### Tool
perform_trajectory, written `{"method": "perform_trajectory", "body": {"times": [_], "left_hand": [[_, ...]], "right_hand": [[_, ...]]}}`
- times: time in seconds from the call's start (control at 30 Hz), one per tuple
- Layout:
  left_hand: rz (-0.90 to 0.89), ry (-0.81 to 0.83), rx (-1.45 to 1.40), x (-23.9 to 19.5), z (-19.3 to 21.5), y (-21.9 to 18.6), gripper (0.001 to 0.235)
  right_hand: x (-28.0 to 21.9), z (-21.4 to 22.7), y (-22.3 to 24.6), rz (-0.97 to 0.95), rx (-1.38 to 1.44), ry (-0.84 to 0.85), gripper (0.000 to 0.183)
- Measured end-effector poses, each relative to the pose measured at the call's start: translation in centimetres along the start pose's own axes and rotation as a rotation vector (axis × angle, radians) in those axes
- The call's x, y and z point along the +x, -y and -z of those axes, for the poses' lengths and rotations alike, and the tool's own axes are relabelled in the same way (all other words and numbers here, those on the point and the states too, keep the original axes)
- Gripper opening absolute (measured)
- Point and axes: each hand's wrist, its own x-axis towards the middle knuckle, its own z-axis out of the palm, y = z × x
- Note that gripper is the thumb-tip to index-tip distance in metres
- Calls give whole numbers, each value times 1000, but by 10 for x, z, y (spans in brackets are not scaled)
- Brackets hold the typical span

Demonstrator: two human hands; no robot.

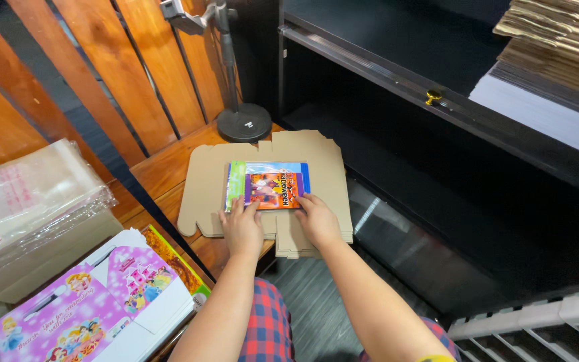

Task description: The person sits on the floor and repeatedly picks up small colorful cards from a stack on a wooden chair, then places them onto a stack of cardboard sheets on a black shelf. The person handles the cards one by one, stacking them neatly on the shelf.

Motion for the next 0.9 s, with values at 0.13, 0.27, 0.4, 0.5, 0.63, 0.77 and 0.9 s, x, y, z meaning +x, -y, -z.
{"method": "perform_trajectory", "body": {"times": [0.13,0.27,0.4,0.5,0.63,0.77,0.9], "left_hand": [[-8,-26,42,2,-10,6,28],[10,-46,15,1,-10,5,26],[17,-49,0,2,-13,5,25],[36,-41,-27,2,-14,5,24],[33,-88,-47,2,-18,7,18],[36,-143,-122,2,-24,11,13],[54,-165,-157,-1,-16,10,12]], "right_hand": [[-5,2,5,-26,-5,-55,36],[-6,-3,8,-31,-24,-117,32],[-8,-7,8,-36,-9,-160,29],[-8,-11,8,-36,-10,-179,27],[-3,-19,0,-30,-23,-190,22],[-1,-11,3,-50,2,-164,19],[-4,-6,10,-81,39,-165,17]]}}
